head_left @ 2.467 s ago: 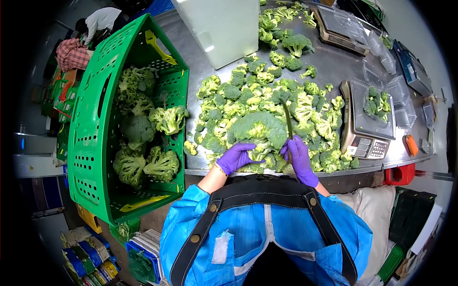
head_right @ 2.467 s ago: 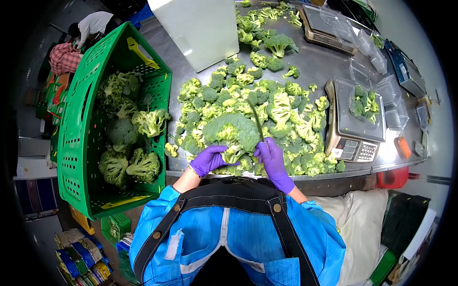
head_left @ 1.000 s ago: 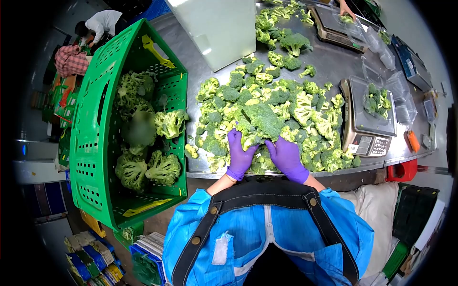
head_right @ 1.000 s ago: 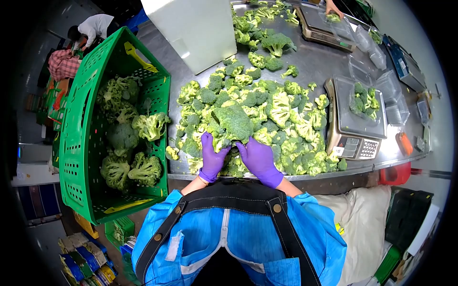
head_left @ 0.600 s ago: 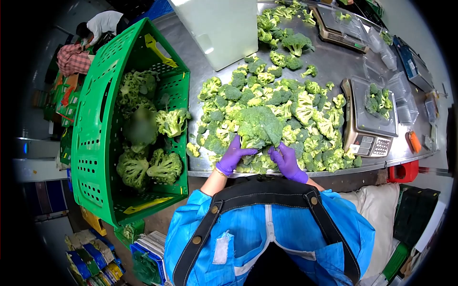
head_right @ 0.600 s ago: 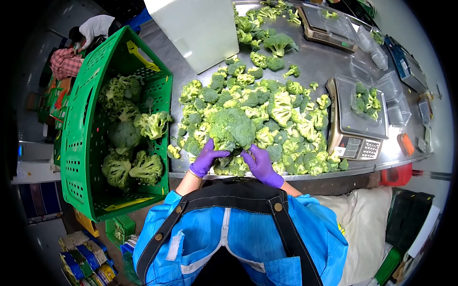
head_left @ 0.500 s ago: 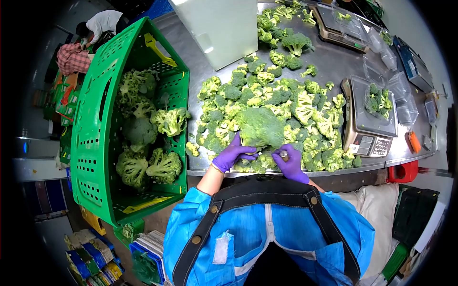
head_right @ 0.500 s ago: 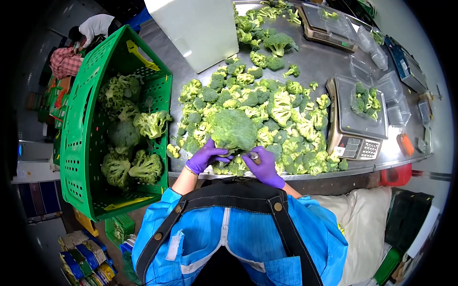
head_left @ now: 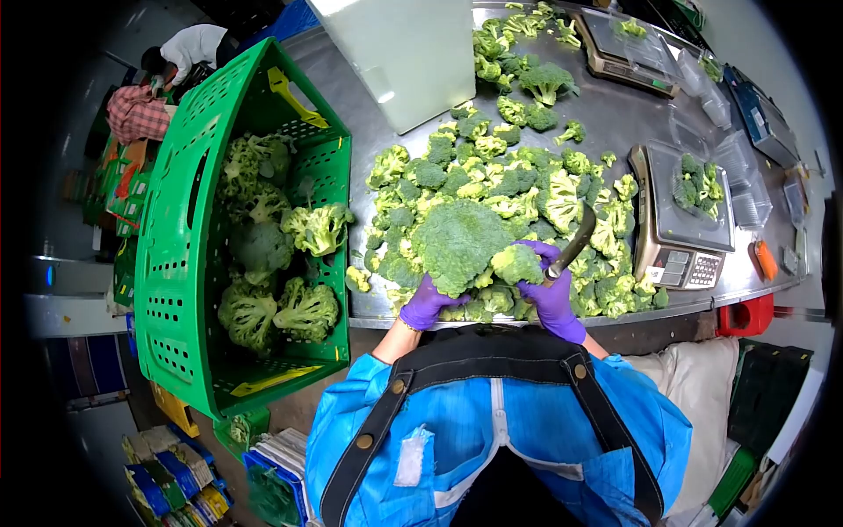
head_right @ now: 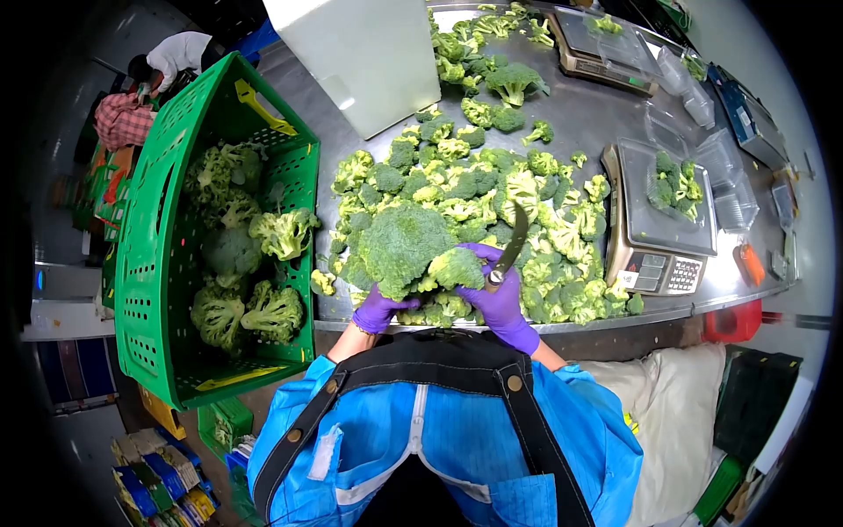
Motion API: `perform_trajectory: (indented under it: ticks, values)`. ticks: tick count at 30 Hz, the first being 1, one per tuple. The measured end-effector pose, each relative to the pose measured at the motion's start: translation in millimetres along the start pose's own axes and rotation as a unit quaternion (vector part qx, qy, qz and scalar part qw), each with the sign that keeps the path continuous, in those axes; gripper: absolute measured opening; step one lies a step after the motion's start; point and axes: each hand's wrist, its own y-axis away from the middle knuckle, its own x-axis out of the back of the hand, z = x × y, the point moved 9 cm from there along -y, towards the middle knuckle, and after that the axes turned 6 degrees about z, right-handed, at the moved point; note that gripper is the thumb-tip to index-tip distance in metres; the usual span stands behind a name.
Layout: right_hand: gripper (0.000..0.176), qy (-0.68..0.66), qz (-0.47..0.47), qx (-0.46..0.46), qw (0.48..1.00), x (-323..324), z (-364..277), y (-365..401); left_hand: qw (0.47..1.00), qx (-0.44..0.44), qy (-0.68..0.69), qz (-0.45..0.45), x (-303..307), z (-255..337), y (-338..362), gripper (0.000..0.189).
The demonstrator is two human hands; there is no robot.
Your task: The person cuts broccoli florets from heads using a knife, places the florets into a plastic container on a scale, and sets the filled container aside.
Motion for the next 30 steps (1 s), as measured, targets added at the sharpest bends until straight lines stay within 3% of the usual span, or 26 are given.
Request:
perform_trajectory:
  ticks: [1,2,3,5,6,7,8,9,10,12,13,14,15,17,21,23,26,30]
  values:
    - [0.047,-0.001,-0.004,0.000,1.000,2.2,-0.4,1.9,0.993,-0.088,-0.074,0.012,7.7,11.9,-4.0,0.053]
    - [0.044,-0.056,0.020,-0.112,0.992,11.7,17.4,4.1,0.973,-0.174,-0.147,0.025,8.9,27.9,-4.4,0.049]
    - [0.042,-0.108,0.043,-0.224,0.968,16.2,36.0,10.3,0.973,-0.177,-0.144,0.029,10.0,28.8,-7.9,0.049]
    - [0.048,-0.277,0.201,-0.255,0.904,33.7,50.3,8.8,0.926,-0.269,-0.230,0.129,19.9,47.0,-6.2,0.048]
    - [0.049,-0.258,0.219,-0.268,0.902,47.8,54.0,1.9,0.863,-0.327,-0.354,0.155,21.5,53.6,-4.0,0.047]
    - [0.050,-0.239,0.238,-0.280,0.898,63.4,57.2,-4.4,0.862,-0.327,-0.353,0.158,27.9,50.5,-5.5,0.047]
    - [0.047,-0.075,0.230,-0.193,0.951,73.1,38.0,-17.5,0.827,-0.357,-0.402,0.166,23.6,58.1,-1.8,0.053]
    - [0.044,0.092,0.213,-0.098,0.968,75.9,15.7,-28.5,0.787,-0.385,-0.450,0.174,17.8,64.8,1.2,0.058]
    - [0.038,0.316,0.234,0.072,0.917,79.2,-9.5,-30.3,0.788,-0.384,-0.450,0.174,15.1,67.4,0.9,0.058]
    - [0.036,0.306,0.184,0.018,0.934,74.1,-2.0,-28.8,0.891,-0.309,-0.256,0.213,23.4,69.8,-3.4,0.070]
    - [0.034,0.293,0.134,-0.036,0.946,68.4,4.5,-26.9,0.892,-0.307,-0.255,0.214,19.3,66.5,-4.3,0.070]
    - [0.030,0.300,0.068,-0.128,0.943,51.2,9.0,-21.5,0.855,-0.318,-0.331,0.242,13.7,65.7,-2.3,0.073]
    - [0.028,0.321,0.014,-0.029,0.946,31.9,1.8,-17.8,0.812,-0.326,-0.404,0.267,7.9,65.6,0.0,0.076]
    - [0.026,0.321,-0.067,-0.064,0.943,8.2,12.6,-3.1,0.825,-0.305,-0.404,0.252,0.7,67.2,-2.7,0.074]
    - [0.024,0.372,-0.080,-0.017,0.925,3.3,14.2,5.7,0.812,-0.308,-0.447,0.214,-15.0,74.8,-0.4,0.075]
    - [0.022,0.399,-0.098,0.050,0.910,-0.8,0.6,8.8,0.872,-0.230,-0.393,0.182,-3.5,58.9,-12.1,0.072]
    - [0.024,0.435,-0.170,0.054,0.883,-2.9,2.0,22.3,0.892,-0.179,-0.374,0.180,1.0,52.5,-16.4,0.069]
    - [0.027,0.471,-0.123,0.042,0.873,14.5,13.4,31.4,0.925,-0.150,-0.313,0.159,0.7,46.6,-20.5,0.067]
